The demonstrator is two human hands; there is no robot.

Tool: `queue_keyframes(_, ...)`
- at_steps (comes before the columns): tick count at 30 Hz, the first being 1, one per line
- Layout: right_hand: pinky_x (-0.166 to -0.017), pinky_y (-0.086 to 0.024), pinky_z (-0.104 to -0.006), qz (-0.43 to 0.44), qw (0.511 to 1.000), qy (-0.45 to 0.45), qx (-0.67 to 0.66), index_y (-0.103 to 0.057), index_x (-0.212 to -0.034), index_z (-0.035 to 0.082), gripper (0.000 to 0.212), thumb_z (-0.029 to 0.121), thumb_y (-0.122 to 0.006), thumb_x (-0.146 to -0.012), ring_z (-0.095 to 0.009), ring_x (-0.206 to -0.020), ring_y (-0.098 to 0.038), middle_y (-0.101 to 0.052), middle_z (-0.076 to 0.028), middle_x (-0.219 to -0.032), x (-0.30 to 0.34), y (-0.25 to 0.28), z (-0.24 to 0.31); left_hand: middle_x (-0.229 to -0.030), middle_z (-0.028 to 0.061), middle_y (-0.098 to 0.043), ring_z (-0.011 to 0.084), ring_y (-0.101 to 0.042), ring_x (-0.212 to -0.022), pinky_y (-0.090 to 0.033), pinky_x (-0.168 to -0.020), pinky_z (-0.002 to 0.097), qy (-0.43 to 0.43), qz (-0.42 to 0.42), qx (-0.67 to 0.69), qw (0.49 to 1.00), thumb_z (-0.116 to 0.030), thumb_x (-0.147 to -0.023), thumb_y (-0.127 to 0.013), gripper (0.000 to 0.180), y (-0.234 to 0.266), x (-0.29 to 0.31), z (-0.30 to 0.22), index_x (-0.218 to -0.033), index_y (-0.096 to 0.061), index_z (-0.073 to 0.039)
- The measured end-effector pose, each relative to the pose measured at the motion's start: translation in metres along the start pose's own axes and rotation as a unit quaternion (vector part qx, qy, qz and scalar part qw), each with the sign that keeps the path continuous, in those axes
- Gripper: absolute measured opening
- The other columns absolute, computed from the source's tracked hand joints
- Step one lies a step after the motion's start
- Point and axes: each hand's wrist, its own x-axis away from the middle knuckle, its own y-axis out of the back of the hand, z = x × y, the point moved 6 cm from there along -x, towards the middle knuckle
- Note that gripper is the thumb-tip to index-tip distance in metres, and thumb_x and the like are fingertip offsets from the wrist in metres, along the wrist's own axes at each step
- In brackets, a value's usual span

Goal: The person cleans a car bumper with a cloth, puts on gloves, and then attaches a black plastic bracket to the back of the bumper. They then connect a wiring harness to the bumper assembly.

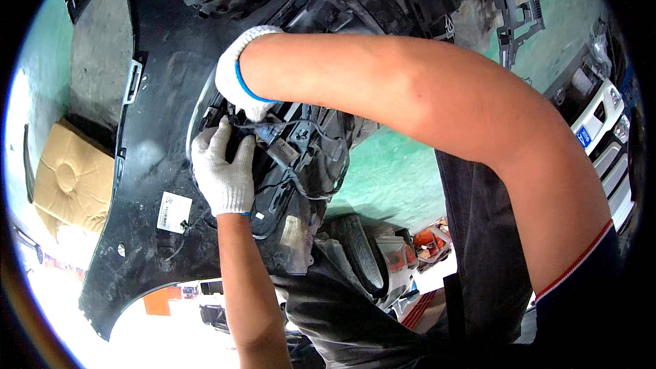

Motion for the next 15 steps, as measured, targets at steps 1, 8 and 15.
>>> queue_keyframes(1,-0.084,-0.060,-0.0458,-0.006,1.000,0.015,0.006,-0.078,-0.114,0.008,0.037,0.033,-0.067,-0.090,-0.031,-0.100,-0.074,-0.076,-0.013,-0.114,-0.003,-0.002,0.001,-0.117,0.0141,-0.065,0.0294,-0.064,-0.109,-0.050,-0.099,0.0373,0.007,0.000,0.008,1.000,-0.018,-0.084,-0.084,0.047,0.000,0.001,0.001,-0.126,-0.072,-0.003)
queue_keyframes(8,-0.081,-0.060,-0.0451,-0.036,0.998,0.032,0.032,-0.079,-0.112,0.008,0.033,0.025,-0.061,-0.091,-0.032,-0.098,-0.074,-0.077,-0.014,-0.113,-0.008,-0.008,0.006,-0.113,0.0151,-0.066,0.0309,-0.064,-0.106,-0.048,-0.098,0.0375,0.008,-0.018,0.035,0.999,-0.024,-0.093,-0.076,0.036,0.003,0.000,-0.002,-0.121,-0.074,-0.001)
queue_keyframes(15,-0.086,-0.059,-0.0457,-0.008,0.997,0.053,0.059,-0.079,-0.112,0.007,0.035,0.030,-0.061,-0.092,-0.032,-0.101,-0.073,-0.076,-0.015,-0.113,-0.016,-0.006,0.009,-0.104,0.0130,-0.068,0.0267,-0.066,-0.097,-0.051,-0.091,0.0365,0.106,-0.027,0.108,0.988,-0.019,-0.091,-0.077,0.025,-0.001,-0.010,0.010,-0.110,-0.079,-0.003)
